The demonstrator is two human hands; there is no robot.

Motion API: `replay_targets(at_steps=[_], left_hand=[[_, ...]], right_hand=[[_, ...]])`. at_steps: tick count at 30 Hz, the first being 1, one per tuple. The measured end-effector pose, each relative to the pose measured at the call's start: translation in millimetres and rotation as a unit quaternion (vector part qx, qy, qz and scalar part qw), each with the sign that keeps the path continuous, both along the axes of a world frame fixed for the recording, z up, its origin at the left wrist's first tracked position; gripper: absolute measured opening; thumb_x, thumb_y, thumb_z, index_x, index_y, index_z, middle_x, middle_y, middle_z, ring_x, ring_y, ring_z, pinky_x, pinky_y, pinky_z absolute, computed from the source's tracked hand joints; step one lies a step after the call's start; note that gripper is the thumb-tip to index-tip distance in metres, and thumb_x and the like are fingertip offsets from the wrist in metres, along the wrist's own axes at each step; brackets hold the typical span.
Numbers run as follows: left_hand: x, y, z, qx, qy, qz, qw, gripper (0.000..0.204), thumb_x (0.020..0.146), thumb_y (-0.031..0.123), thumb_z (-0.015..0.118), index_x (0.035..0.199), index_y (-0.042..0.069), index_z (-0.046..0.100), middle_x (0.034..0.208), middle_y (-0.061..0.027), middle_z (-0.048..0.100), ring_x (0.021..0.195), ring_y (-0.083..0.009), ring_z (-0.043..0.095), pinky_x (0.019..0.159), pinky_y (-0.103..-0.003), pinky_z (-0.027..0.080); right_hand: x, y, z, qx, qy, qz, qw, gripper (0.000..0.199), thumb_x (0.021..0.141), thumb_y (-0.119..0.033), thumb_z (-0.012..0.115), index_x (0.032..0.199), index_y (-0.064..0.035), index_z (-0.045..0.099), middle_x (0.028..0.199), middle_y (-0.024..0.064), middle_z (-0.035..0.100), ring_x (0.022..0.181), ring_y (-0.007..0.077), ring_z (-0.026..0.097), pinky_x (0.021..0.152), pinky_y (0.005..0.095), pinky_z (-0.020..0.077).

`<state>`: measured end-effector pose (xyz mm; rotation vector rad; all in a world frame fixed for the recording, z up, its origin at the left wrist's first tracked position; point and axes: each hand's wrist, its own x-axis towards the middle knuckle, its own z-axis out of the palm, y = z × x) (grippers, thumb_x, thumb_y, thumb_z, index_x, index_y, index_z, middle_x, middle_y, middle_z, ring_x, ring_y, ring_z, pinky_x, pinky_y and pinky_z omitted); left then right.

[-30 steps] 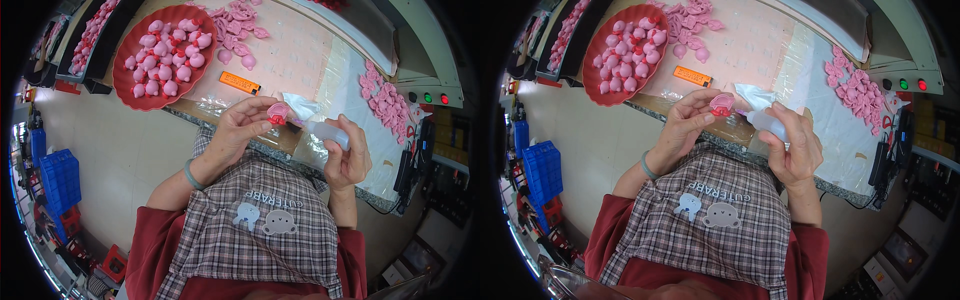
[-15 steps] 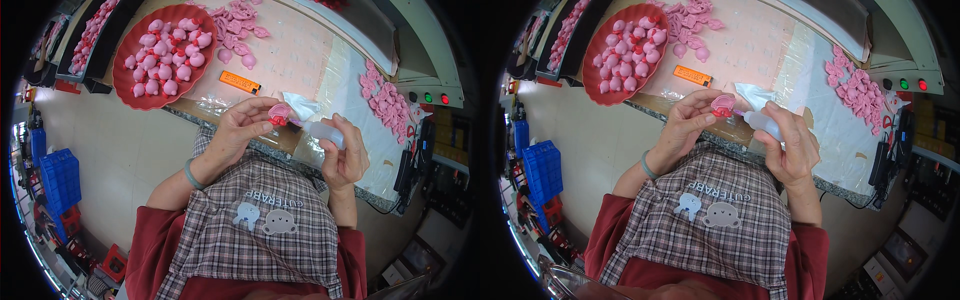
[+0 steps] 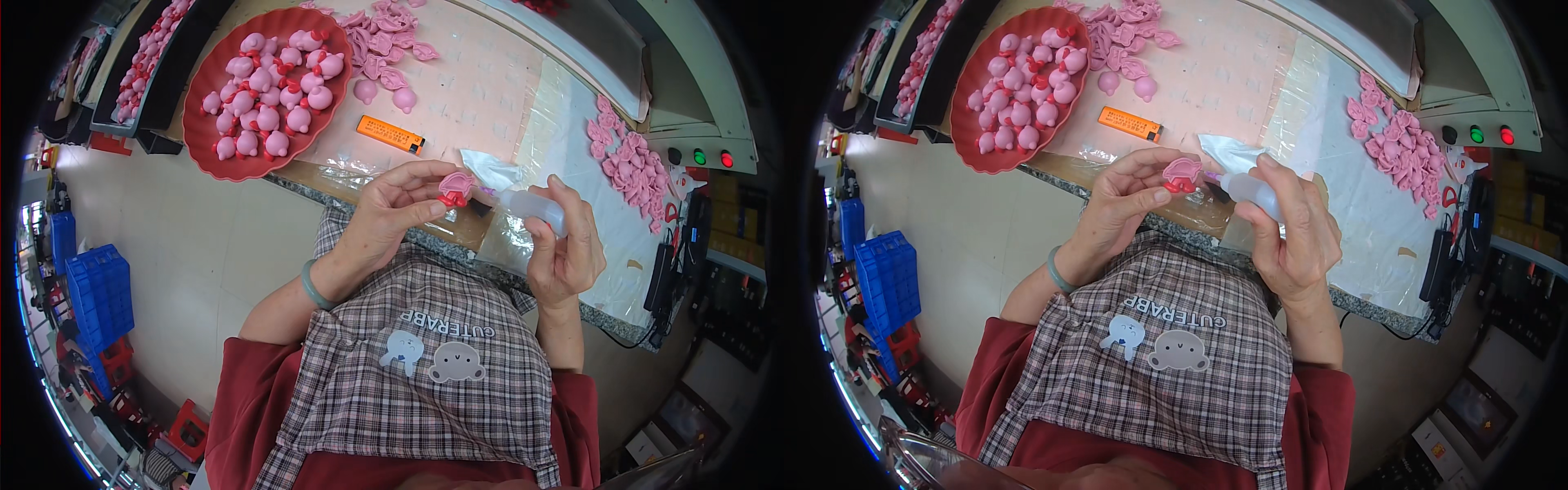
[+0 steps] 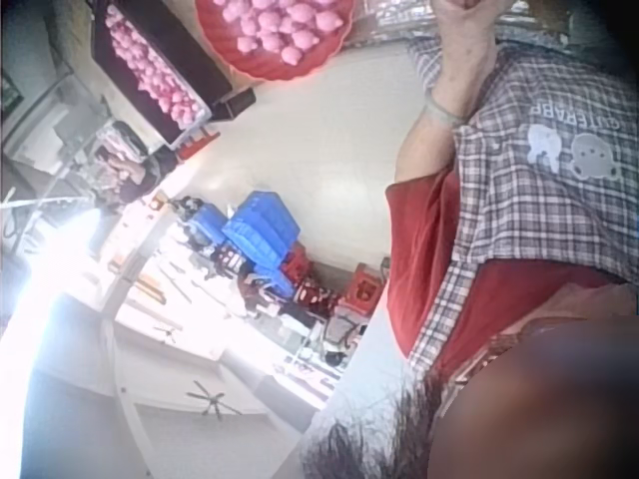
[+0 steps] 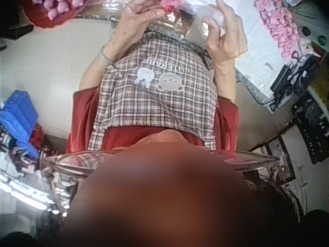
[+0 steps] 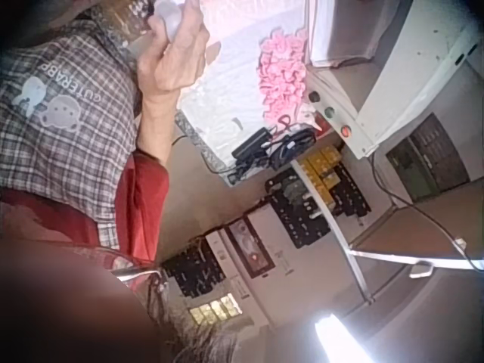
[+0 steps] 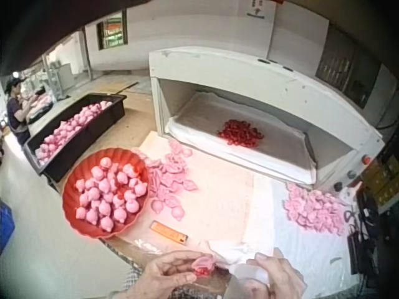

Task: Assembling small pink toy pig figurines by gluing separate parts together at a factory workbench.

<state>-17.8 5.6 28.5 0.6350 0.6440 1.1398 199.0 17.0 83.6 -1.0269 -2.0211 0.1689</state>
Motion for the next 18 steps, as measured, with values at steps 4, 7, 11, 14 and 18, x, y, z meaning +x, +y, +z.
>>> replay_targets(at_steps=[4, 7, 11, 14, 18], left_hand=[[-0.4, 0.2, -1.1, -0.006, -0.007, -0.004, 1.000, 0.042, 0.085, -0.006, 0.064, 0.126, -0.002, 0.056, 0.122, -0.0148, 0.062, 0.114, -0.0201, 0.060, 0.100, -0.031, 0.048], [-0.4, 0.3, -0.7, -0.013, -0.015, -0.002, 1.000, 0.042, 0.085, -0.006, 0.065, 0.126, -0.002, 0.055, 0.122, -0.0145, 0.062, 0.113, -0.0199, 0.061, 0.099, -0.030, 0.048], [-0.7, -0.4, -2.1, -0.020, -0.012, 0.002, 1.000, 0.043, 0.085, -0.005, 0.065, 0.127, -0.002, 0.055, 0.122, -0.0139, 0.062, 0.113, -0.0197, 0.061, 0.099, -0.030, 0.048], [-0.6, -0.6, -3.0, -0.029, -0.018, 0.014, 0.999, 0.042, 0.086, -0.004, 0.065, 0.127, -0.002, 0.055, 0.121, -0.0133, 0.062, 0.113, -0.0196, 0.061, 0.098, -0.030, 0.049], [-1.5, -0.5, -3.7, -0.019, -0.005, 0.008, 1.000, 0.044, 0.087, -0.001, 0.065, 0.129, -0.001, 0.053, 0.122, -0.0132, 0.062, 0.114, -0.0194, 0.059, 0.098, -0.031, 0.048]], right_hand=[[-2.1, 0.9, -2.7, 0.016, 0.008, -0.010, 1.000, 0.041, 0.088, -0.011, 0.070, 0.121, 0.0082, 0.057, 0.095, 0.0188, 0.068, 0.081, 0.0255, 0.069, 0.069, 0.0324, 0.0556], [-3.6, 0.5, 0.2, 0.005, 0.004, -0.008, 1.000, 0.041, 0.088, -0.012, 0.070, 0.121, 0.0075, 0.058, 0.096, 0.0191, 0.068, 0.081, 0.0256, 0.069, 0.069, 0.0325, 0.0555], [-4.9, -2.4, 2.4, 0.003, -0.007, 0.000, 1.000, 0.041, 0.088, -0.013, 0.070, 0.121, 0.0068, 0.058, 0.094, 0.0192, 0.068, 0.079, 0.0253, 0.069, 0.068, 0.0317, 0.0549], [-6.4, -2.6, 5.1, -0.006, -0.012, 0.007, 1.000, 0.041, 0.087, -0.013, 0.070, 0.122, 0.0065, 0.058, 0.092, 0.0190, 0.068, 0.078, 0.0249, 0.068, 0.068, 0.0310, 0.0544], [-4.6, 0.3, 0.1, -0.008, 0.005, 0.018, 1.000, 0.040, 0.089, -0.012, 0.068, 0.123, 0.0065, 0.058, 0.090, 0.0187, 0.068, 0.075, 0.0211, 0.067, 0.065, 0.0285, 0.0532]])
